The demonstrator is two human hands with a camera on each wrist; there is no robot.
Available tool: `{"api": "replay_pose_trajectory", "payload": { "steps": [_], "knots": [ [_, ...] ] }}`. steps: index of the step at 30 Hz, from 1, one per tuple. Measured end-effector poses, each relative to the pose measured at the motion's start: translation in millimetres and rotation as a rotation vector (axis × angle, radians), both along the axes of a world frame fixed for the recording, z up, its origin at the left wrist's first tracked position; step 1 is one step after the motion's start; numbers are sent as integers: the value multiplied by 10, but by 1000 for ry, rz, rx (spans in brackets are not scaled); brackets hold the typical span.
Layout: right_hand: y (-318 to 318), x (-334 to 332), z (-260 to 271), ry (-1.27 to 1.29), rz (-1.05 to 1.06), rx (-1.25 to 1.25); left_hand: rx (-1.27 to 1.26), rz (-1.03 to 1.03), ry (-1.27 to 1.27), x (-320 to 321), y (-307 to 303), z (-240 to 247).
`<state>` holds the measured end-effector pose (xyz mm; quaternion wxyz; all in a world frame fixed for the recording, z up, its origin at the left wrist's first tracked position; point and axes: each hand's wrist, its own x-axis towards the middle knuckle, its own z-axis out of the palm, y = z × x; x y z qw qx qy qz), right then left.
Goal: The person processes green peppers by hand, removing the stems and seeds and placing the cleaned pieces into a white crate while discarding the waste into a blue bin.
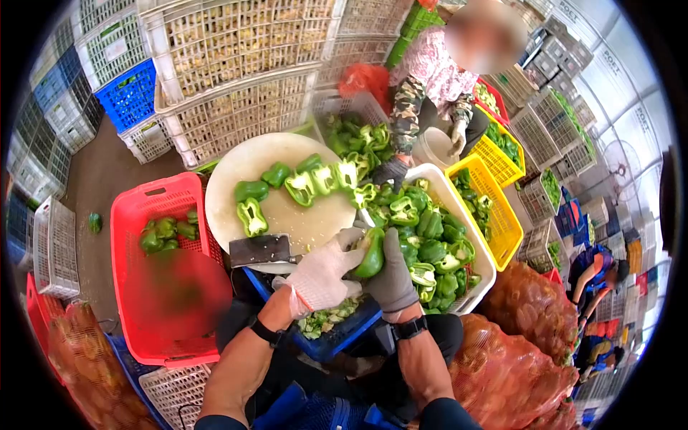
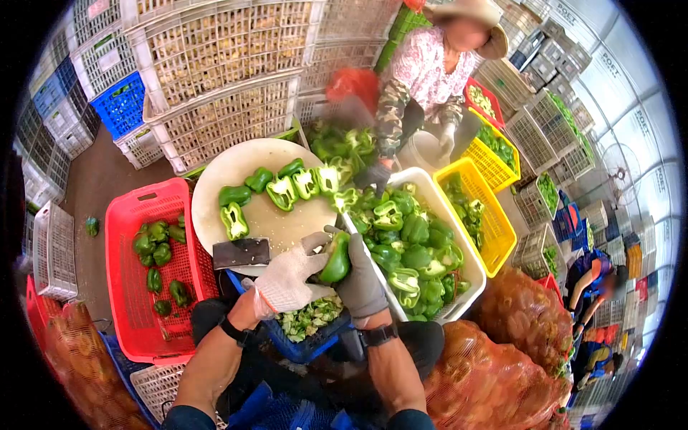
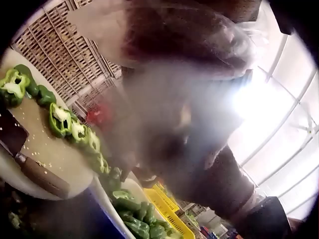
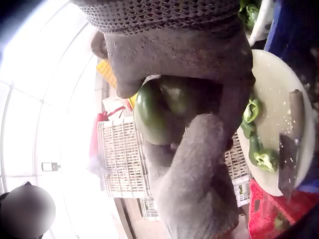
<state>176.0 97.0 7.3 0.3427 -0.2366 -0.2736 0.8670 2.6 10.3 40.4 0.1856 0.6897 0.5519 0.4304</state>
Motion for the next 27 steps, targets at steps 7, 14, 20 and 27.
{"api": "replay_pose_trajectory", "payload": {
  "steps": [7, 14, 20, 27],
  "knots": [
    [-30, 10, -194, -24, 113, -102, -144, -34, 300, 115, -69, -269],
    [-35, 16, -145, 55, 101, -60, -43, -6, 390, 193, -65, -233],
    [96, 283, -312, 125, 145, -179, -109, 297, -226, 106, -59, -9],
    [-66, 174, -326, -69, 254, 265, -198, 215, -2, 237, -4, -278]
  ]
}}
